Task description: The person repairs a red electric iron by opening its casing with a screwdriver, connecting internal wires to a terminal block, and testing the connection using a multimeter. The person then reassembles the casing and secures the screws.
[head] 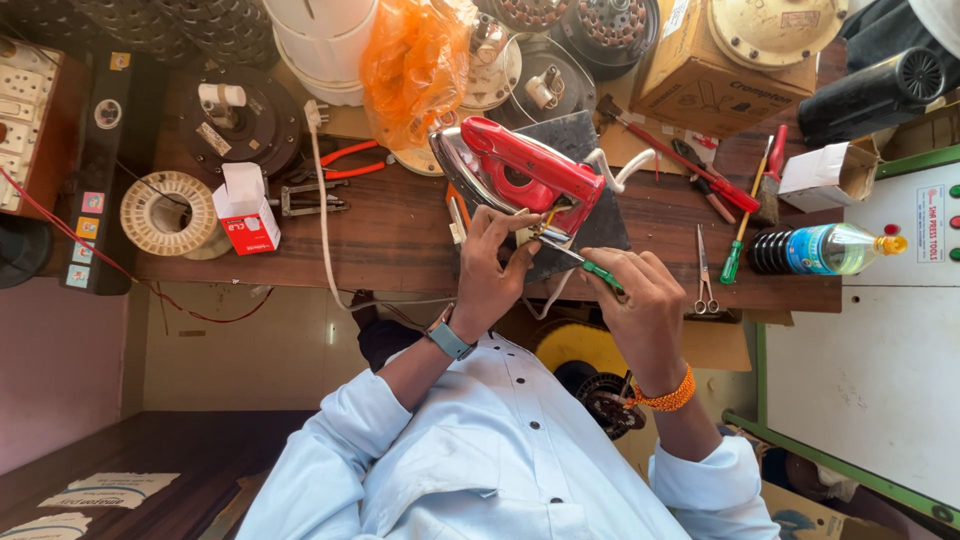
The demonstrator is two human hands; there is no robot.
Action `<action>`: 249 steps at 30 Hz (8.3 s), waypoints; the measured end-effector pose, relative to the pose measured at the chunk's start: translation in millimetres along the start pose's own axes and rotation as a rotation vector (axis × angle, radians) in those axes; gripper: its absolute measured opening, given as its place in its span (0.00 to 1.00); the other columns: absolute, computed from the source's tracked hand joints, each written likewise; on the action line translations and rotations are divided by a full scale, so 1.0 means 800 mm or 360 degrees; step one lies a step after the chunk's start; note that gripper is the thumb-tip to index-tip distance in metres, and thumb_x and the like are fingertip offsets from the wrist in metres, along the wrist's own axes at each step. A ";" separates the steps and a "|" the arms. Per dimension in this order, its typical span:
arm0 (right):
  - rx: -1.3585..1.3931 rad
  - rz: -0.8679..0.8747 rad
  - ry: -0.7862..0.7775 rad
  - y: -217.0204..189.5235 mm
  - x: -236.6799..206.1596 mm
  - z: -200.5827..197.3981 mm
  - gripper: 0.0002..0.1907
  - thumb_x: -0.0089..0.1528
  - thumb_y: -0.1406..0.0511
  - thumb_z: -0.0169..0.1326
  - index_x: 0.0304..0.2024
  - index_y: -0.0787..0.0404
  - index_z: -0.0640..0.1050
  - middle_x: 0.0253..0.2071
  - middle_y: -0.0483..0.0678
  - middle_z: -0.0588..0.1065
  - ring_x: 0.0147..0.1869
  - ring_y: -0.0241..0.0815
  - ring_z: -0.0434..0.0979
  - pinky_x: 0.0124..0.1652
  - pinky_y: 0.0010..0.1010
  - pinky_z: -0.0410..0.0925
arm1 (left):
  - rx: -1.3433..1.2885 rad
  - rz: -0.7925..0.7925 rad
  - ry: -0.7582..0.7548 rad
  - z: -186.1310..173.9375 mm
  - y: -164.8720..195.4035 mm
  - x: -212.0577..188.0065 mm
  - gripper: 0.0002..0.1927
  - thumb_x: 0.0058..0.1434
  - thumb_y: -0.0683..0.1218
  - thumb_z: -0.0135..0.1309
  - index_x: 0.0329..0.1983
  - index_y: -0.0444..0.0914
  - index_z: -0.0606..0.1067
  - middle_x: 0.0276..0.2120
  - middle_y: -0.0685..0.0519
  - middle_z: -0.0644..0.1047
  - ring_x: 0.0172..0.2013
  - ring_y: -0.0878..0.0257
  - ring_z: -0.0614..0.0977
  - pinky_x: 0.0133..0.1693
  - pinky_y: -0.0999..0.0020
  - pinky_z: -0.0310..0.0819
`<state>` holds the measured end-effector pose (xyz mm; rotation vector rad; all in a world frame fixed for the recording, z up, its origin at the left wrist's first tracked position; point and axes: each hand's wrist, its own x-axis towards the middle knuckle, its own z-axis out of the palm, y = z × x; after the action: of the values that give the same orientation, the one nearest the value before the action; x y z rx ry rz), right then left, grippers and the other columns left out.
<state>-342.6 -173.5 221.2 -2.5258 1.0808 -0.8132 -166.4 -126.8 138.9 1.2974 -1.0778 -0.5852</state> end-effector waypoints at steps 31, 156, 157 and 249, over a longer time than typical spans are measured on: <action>-0.0440 0.0169 -0.1208 0.022 0.081 -0.029 0.21 0.65 0.50 0.51 0.33 0.62 0.73 0.24 0.57 0.75 0.31 0.61 0.78 0.30 0.51 0.70 | 0.0027 0.0050 0.0007 0.006 -0.002 -0.005 0.19 0.62 0.33 0.59 0.56 0.37 0.77 0.42 0.52 0.66 0.40 0.65 0.73 0.33 0.75 0.79; 0.0950 0.0617 -0.0132 -0.019 -0.018 0.065 0.14 0.67 0.65 0.58 0.54 0.62 0.82 0.38 0.50 0.81 0.33 0.32 0.73 0.35 0.25 0.68 | -0.1207 -0.0940 -0.0116 -0.045 -0.012 0.002 0.18 0.69 0.42 0.56 0.60 0.31 0.74 0.32 0.61 0.74 0.20 0.79 0.64 0.20 0.83 0.55; 0.0950 0.0617 -0.0129 -0.019 -0.019 0.065 0.14 0.67 0.65 0.58 0.54 0.62 0.82 0.38 0.50 0.81 0.33 0.32 0.73 0.35 0.25 0.68 | -0.1202 -0.0941 -0.0123 -0.045 -0.012 0.002 0.19 0.69 0.43 0.56 0.61 0.31 0.74 0.31 0.61 0.74 0.20 0.79 0.65 0.20 0.83 0.55; -0.0535 -0.0102 -0.0555 -0.061 0.057 -0.022 0.16 0.61 0.55 0.59 0.35 0.61 0.74 0.29 0.47 0.76 0.36 0.49 0.81 0.32 0.39 0.72 | -0.1389 -0.0878 0.0027 -0.018 -0.024 -0.033 0.28 0.68 0.52 0.59 0.68 0.35 0.71 0.34 0.60 0.76 0.24 0.77 0.72 0.22 0.82 0.67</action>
<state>-299.7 -174.1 274.9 -2.8441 1.0939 -0.1961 -161.1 -101.9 113.8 0.7885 -0.3276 -1.2808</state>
